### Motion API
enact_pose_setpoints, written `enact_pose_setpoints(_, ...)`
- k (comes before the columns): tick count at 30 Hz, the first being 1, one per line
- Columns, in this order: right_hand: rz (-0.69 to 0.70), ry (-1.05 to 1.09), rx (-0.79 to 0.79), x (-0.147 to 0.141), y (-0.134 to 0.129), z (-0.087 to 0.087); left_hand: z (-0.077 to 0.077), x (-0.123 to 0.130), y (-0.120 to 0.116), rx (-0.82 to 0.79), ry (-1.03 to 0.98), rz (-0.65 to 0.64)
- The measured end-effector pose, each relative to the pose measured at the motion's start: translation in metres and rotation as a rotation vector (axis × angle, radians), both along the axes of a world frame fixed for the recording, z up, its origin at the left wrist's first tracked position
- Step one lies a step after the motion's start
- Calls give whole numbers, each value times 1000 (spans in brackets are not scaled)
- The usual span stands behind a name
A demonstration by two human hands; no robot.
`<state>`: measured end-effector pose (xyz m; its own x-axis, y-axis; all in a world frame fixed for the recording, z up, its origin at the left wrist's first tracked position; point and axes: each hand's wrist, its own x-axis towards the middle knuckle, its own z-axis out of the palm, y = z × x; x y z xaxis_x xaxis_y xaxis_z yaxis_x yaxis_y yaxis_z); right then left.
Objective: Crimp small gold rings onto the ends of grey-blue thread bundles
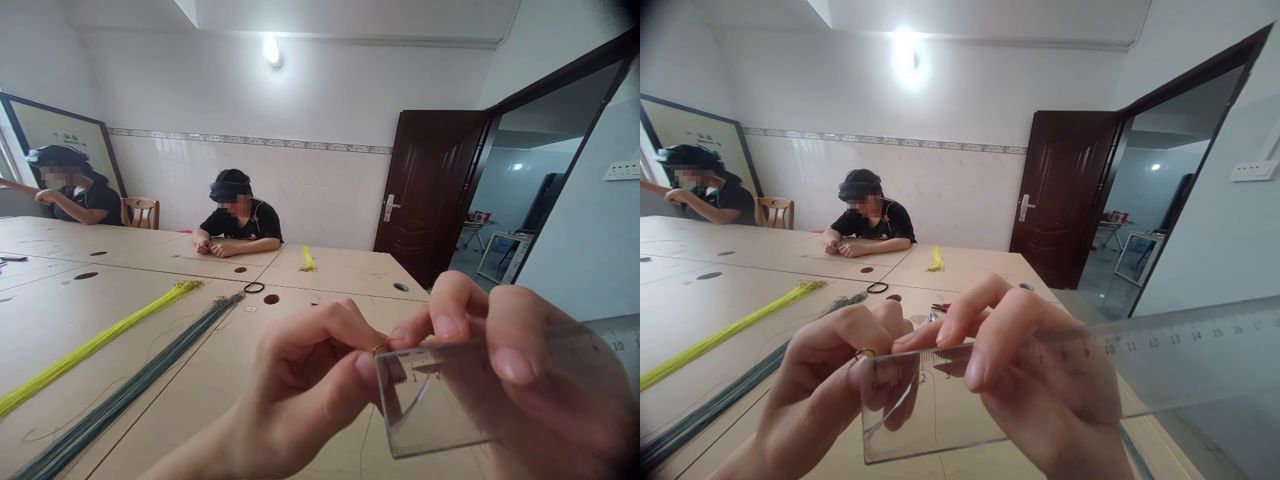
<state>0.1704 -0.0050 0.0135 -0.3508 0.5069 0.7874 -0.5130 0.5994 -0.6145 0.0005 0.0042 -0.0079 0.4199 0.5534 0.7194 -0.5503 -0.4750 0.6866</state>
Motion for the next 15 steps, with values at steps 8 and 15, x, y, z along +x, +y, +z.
enact_pose_setpoints(8,-448,-175,-309,18,35,-3,10,-3,6,-90,-286,208)
enact_pose_setpoints(15,-809,-915,-621,30,108,-38,13,-5,2,-115,-335,209)
